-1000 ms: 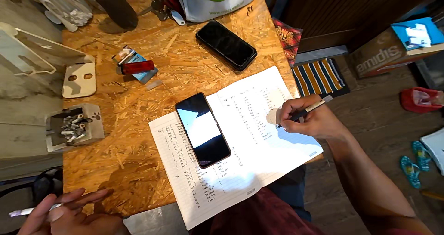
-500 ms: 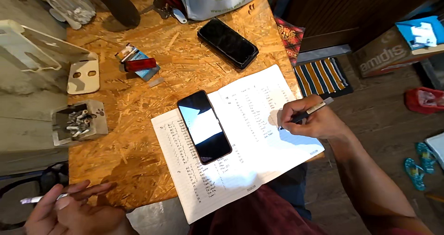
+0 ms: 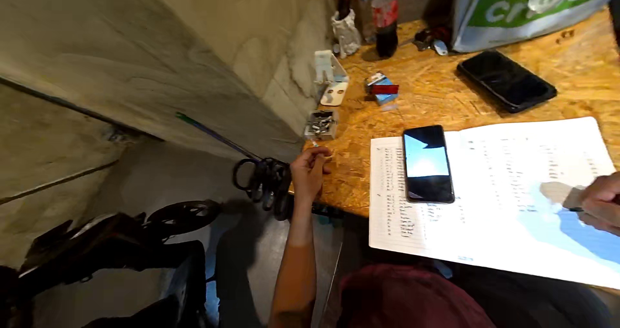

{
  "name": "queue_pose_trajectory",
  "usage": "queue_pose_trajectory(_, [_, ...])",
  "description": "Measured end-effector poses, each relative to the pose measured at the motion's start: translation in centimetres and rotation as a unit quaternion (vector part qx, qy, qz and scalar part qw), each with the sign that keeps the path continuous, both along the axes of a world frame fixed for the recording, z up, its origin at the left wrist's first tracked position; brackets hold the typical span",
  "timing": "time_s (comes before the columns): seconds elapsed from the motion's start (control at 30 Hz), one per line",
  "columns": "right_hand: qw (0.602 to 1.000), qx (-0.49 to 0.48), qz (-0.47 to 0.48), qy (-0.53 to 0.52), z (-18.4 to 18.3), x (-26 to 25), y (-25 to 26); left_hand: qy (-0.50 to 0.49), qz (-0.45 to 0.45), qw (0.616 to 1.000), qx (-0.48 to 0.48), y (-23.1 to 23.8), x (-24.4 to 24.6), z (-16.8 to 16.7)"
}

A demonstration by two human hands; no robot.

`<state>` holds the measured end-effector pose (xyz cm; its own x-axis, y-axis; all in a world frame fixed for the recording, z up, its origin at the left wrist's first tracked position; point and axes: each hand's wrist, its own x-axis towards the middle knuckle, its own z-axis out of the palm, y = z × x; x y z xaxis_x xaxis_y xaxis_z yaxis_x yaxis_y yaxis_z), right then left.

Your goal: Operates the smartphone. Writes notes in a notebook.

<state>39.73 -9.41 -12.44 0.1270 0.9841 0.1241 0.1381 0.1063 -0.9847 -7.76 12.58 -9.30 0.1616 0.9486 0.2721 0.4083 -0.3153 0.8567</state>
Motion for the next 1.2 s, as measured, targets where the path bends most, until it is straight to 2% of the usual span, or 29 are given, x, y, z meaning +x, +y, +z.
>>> queue_pose_trajectory(0.1, [1.000, 0.007, -0.003, 0.004, 0.8, -0.7, 0.0, 0.031, -0.002, 0.999, -0.039, 1.9, -0.5, 1.0])
queue_pose_trajectory(0.23, [1.000, 0.003, -0.026, -0.006, 1.7, -1.4, -0.3, 0.022, 0.008, 0.997, -0.079, 3.8, -0.9, 1.7])
queue_pose_trajectory(0.4, [0.998, 0.027, -0.055, -0.023, 1.5, -1.6, -0.2, 0.029, 0.013, 0.994, -0.107, 6.0, -0.7, 1.4])
queue_pose_trajectory(0.63, [0.997, 0.031, -0.070, -0.003, 1.3, -1.7, -0.2, -0.008, 0.022, 0.991, -0.129, 5.4, -1.1, 1.2])
queue_pose_trajectory(0.73, [0.997, 0.025, -0.079, -0.007, 1.4, -1.8, -0.2, -0.031, 0.006, 0.995, -0.097, 4.7, -1.1, 1.6])
queue_pose_trajectory(0.9, [0.996, 0.035, -0.087, -0.011, 1.7, -2.2, -0.1, -0.081, -0.043, 0.995, -0.038, 0.7, -1.0, 3.7])
queue_pose_trajectory(1.0, [0.994, 0.017, -0.105, -0.035, 1.6, -2.3, -0.4, -0.121, -0.097, 0.987, 0.044, -3.6, -0.6, 5.2])
queue_pose_trajectory(1.1, [0.991, 0.023, -0.129, -0.027, 2.0, -2.9, -0.4, -0.201, -0.177, 0.956, 0.120, -8.9, 0.1, 6.9])
queue_pose_trajectory(1.2, [0.987, 0.045, -0.139, -0.067, 2.4, -3.2, -0.3, -0.261, -0.265, 0.920, 0.124, -14.0, 0.8, 8.5])
